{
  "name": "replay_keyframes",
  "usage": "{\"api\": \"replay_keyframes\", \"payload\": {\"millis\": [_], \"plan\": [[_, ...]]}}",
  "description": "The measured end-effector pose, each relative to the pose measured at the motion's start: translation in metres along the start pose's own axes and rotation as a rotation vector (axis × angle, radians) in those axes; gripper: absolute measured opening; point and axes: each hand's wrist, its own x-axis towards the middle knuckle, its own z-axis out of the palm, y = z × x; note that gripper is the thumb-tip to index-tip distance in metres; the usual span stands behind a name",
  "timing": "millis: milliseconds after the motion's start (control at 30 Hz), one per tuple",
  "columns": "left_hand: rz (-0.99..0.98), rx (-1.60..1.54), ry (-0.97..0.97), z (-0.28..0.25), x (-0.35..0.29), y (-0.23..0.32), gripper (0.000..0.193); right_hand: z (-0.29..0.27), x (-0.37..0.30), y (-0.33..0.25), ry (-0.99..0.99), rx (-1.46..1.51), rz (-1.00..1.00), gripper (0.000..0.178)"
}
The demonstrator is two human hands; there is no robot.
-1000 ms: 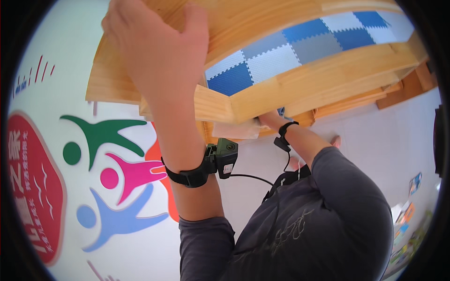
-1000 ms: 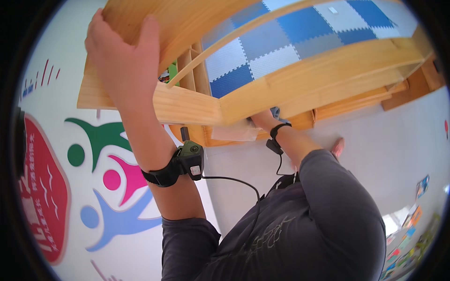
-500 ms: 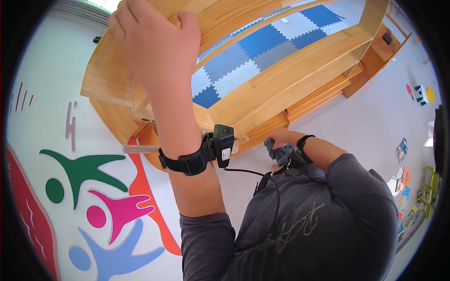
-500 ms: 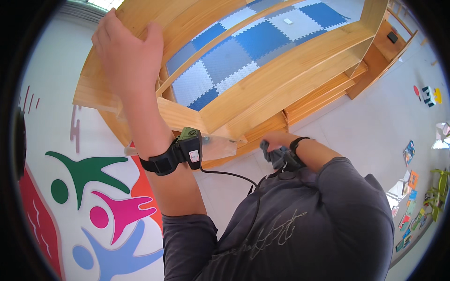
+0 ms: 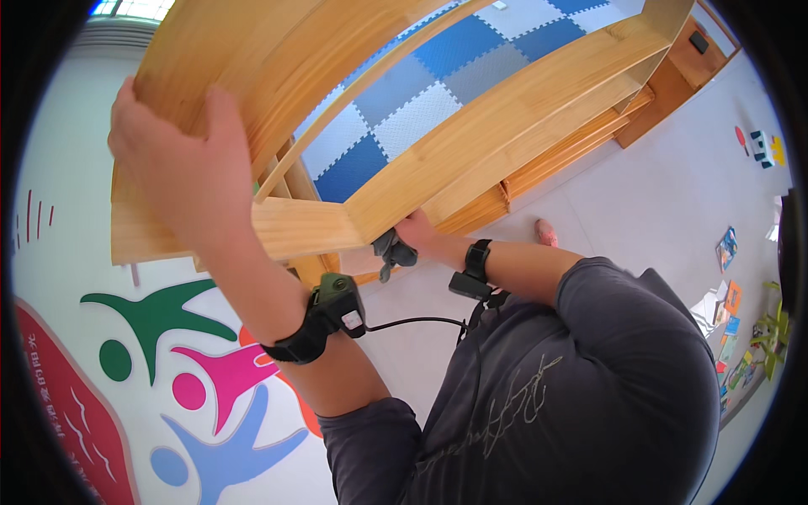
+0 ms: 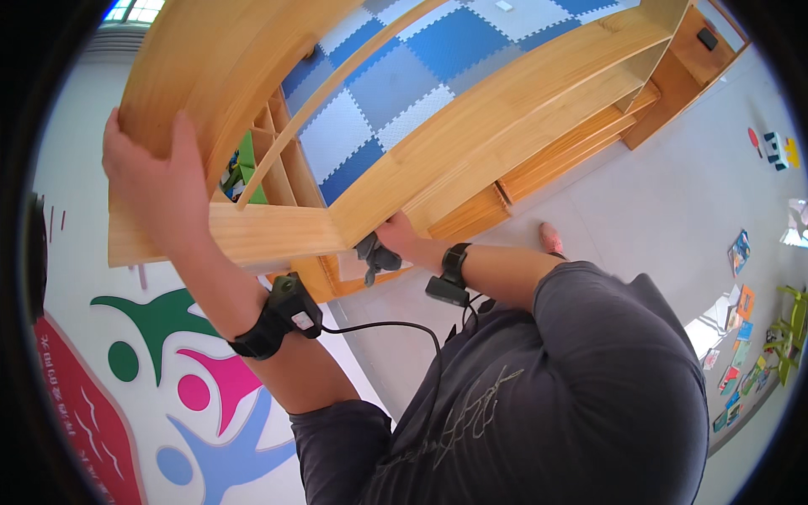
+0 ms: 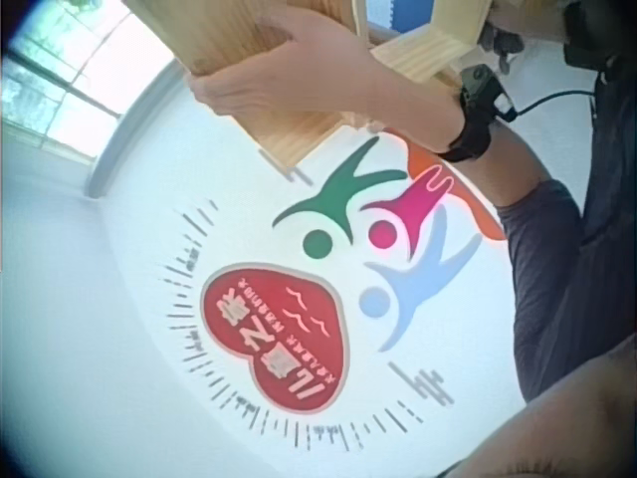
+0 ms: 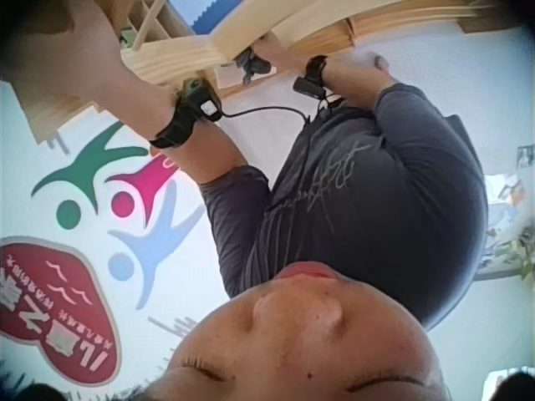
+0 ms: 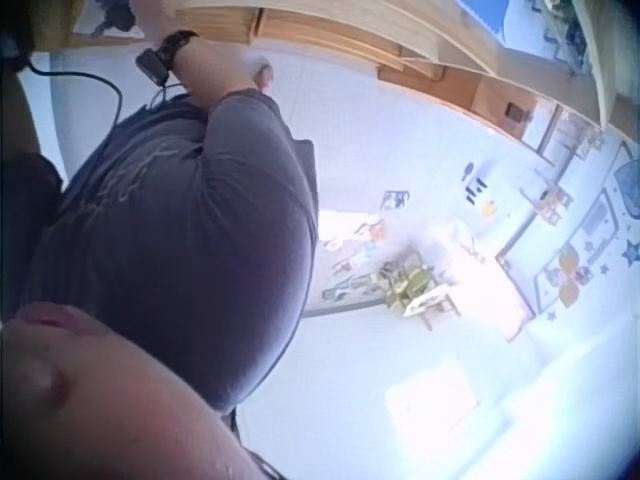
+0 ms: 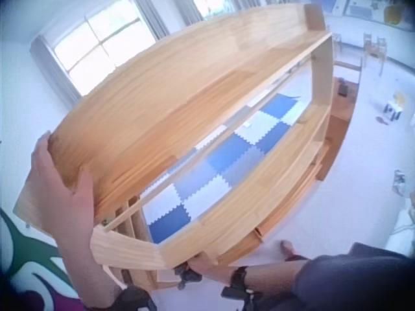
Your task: The person is wiping down parts of a wooden shelf with a grey cloth.
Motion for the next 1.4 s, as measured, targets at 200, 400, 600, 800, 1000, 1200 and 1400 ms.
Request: {"api": "replay_keyframes", "payload": {"millis": [200,400,600,800,1000,1200,1400], "plan": [[-0.062,0.003,-0.043,-0.003,-0.005,-0.005,0.070,-0.038,0.009,0.017,-0.342,-0.726,-0.364,0.026],[-0.064,-0.264,-0.053,0.012,0.018,0.027,0.071,-0.048,0.077,0.061,-0.227,-0.889,-0.078,0.031],[-0.019,-0.138,-0.098,-0.006,-0.002,-0.030,0.071,0.004,-0.040,-0.003,-0.201,-0.087,-0.005,0.039],[-0.060,-0.107,-0.105,-0.002,-0.001,-0.003,0.073,-0.036,-0.005,0.047,-0.314,-0.552,-0.620,0.043],[-0.100,0.002,-0.124,-0.010,0.005,-0.009,0.076,-0.050,0.013,0.076,-0.325,-0.921,-0.347,0.013],[-0.163,-0.073,-0.141,0.002,0.004,-0.020,0.075,-0.056,-0.001,0.049,-0.270,0.999,0.385,0.018],[-0.164,-0.033,-0.134,-0.007,0.010,-0.013,0.067,-0.025,-0.025,0.032,-0.351,1.282,0.381,0.028]]}}
